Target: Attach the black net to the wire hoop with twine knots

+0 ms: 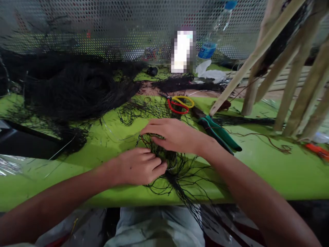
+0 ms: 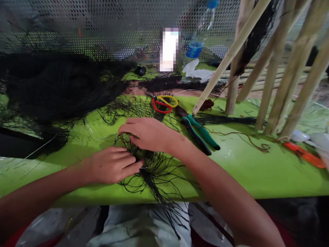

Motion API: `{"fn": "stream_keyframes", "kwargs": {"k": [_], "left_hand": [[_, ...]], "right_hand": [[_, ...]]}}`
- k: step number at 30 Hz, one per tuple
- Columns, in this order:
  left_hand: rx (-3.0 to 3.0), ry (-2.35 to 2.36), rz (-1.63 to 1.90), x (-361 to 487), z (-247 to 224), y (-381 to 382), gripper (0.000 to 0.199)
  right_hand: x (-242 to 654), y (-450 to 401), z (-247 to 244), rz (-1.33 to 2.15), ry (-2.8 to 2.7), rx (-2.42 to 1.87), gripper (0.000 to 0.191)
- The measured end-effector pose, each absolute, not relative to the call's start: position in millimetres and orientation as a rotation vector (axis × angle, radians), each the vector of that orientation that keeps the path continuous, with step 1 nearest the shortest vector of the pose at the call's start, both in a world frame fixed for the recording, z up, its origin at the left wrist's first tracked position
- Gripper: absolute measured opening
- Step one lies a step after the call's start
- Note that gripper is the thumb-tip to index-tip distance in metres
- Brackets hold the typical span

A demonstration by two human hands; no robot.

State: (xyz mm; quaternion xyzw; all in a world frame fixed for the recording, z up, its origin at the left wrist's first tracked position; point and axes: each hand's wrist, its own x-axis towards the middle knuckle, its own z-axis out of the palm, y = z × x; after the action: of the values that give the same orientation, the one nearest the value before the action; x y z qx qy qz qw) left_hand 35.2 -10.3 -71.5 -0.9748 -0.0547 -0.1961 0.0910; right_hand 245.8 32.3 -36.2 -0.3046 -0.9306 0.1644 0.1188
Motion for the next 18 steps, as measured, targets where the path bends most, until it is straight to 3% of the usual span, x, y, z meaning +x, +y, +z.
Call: {"fn": "stream_keyframes", "kwargs": {"k": [3, 9, 13, 18], "left_hand": [[-2.898, -0.164, -0.591, 36.3, -70.5, -10.1, 0.010], [-2.886, -0.159, -0.594, 37.1, -67.6, -9.4, 0.015], [-2.884, -0.176, -0.590, 36.9, -67.9, -9.3, 0.018], [-2.891, -0.153, -0.627, 35.7, -67.7, -7.7, 0.014]], "right_hand": [[251.0, 37.5, -35.5, 0.428, -2.750, -0.890, 0.026], [249.5, 36.3, -36.3, 0.453, -2.765, -0.786, 0.035], [247.0, 36.0, -38.6, 0.118, -2.833, -0.685, 0.011], [254.6, 39.8, -32.2, 0.261, -2.832, -0.730, 0.020]]}}
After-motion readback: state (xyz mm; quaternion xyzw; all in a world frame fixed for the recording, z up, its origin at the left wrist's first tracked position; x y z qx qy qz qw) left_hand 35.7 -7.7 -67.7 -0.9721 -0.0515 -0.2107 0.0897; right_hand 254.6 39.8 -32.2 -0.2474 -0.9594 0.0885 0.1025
